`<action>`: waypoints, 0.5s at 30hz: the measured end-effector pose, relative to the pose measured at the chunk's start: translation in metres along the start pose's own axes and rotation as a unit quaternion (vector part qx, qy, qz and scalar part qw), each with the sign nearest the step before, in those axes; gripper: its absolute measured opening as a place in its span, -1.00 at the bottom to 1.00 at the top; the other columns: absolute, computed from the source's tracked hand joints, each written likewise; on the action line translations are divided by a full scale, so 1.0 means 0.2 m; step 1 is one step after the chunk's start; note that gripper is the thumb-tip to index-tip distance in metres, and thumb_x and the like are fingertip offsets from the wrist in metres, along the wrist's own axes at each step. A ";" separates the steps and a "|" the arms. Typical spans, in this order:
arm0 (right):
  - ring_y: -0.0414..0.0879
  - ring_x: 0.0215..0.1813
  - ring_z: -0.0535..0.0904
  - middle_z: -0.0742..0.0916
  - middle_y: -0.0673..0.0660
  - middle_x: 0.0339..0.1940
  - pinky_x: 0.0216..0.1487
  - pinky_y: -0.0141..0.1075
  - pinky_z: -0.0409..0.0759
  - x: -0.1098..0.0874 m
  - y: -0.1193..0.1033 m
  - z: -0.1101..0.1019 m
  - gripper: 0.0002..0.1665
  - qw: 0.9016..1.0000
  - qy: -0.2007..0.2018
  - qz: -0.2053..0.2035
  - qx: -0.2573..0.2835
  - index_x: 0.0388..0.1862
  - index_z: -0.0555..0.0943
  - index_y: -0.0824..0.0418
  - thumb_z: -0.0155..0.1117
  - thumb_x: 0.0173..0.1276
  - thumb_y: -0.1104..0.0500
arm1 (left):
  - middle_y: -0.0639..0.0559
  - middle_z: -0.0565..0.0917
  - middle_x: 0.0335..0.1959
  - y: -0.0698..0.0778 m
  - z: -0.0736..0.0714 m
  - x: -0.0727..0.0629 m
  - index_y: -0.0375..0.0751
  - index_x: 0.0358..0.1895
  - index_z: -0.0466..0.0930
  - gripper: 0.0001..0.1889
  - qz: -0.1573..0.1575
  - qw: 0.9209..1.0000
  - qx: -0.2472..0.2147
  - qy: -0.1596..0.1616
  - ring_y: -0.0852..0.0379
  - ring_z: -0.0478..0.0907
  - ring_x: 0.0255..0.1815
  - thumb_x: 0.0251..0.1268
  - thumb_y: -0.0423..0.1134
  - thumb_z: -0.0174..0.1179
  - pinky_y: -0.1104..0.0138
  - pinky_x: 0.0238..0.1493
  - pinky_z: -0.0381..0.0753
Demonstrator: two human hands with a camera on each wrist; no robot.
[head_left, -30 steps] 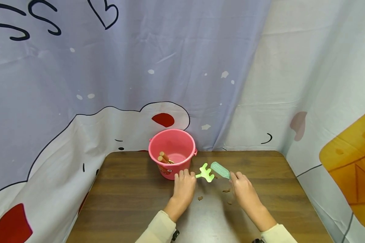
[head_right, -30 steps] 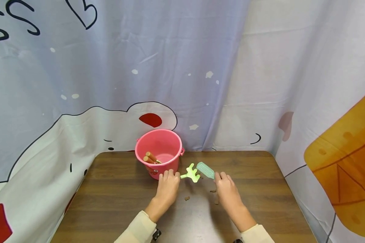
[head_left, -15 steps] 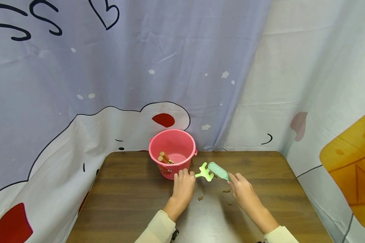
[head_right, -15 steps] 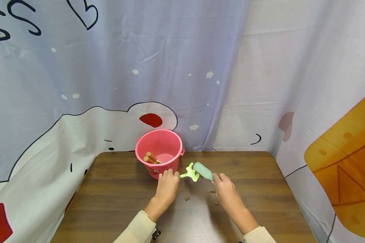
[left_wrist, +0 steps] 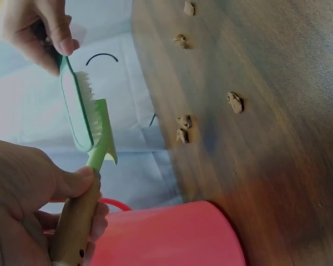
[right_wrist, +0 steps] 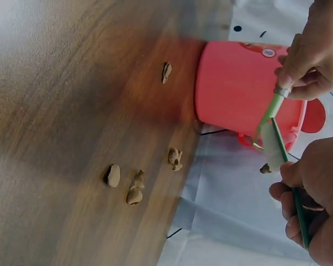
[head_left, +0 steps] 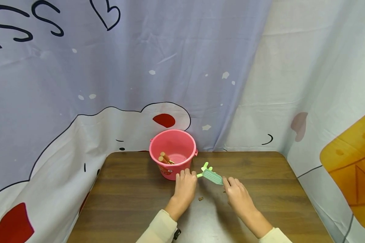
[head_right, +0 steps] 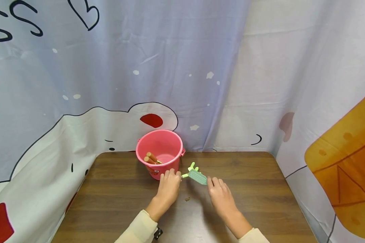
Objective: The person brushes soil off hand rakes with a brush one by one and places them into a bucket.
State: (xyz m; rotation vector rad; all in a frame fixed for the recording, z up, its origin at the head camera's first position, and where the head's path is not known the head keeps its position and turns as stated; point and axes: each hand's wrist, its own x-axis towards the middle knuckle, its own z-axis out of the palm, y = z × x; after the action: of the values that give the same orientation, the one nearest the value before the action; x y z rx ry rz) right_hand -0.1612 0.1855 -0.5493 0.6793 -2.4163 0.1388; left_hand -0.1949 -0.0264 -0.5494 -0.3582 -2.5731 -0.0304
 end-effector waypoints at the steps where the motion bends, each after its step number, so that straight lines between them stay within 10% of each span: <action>1: 0.03 -0.36 0.57 0.67 0.25 -0.29 -0.29 -0.17 0.67 0.00 0.00 0.00 -0.31 1.000 -0.006 0.002 -0.005 0.00 0.67 0.52 0.70 -0.23 0.46 | -0.05 0.58 -0.46 0.00 0.00 0.00 -0.16 -0.40 0.67 -0.94 -0.002 1.000 0.001 -0.001 -0.02 0.54 -0.40 0.22 -0.37 0.28 0.19 -0.43 0.36; 7: 0.10 -0.25 0.59 0.66 0.26 -0.20 -0.18 -0.12 0.68 0.00 0.02 -0.02 0.09 0.999 -0.042 0.010 -0.008 0.11 0.62 0.53 0.80 -0.66 0.46 | -0.05 0.59 -0.45 0.02 0.00 0.00 -0.14 -0.40 0.68 -0.93 -0.008 1.000 0.009 0.000 -0.02 0.55 -0.38 0.23 -0.32 0.26 0.18 -0.39 0.38; 15: 0.07 -0.38 0.54 0.66 0.26 -0.30 -0.33 -0.14 0.64 0.01 0.07 0.01 -0.52 1.000 0.019 0.010 -0.005 0.00 0.68 0.51 0.46 0.01 0.52 | -0.05 0.58 -0.46 0.02 0.02 -0.02 -0.15 -0.39 0.71 -0.93 -0.009 1.000 0.017 0.003 -0.02 0.54 -0.38 0.24 -0.34 0.27 0.17 -0.38 0.40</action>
State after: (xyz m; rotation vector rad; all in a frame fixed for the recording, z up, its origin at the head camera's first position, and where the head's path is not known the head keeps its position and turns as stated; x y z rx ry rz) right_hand -0.1702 0.1957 -0.5479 0.6415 -2.3868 0.1459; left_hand -0.1938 -0.0236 -0.5549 -0.3224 -2.5666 0.0063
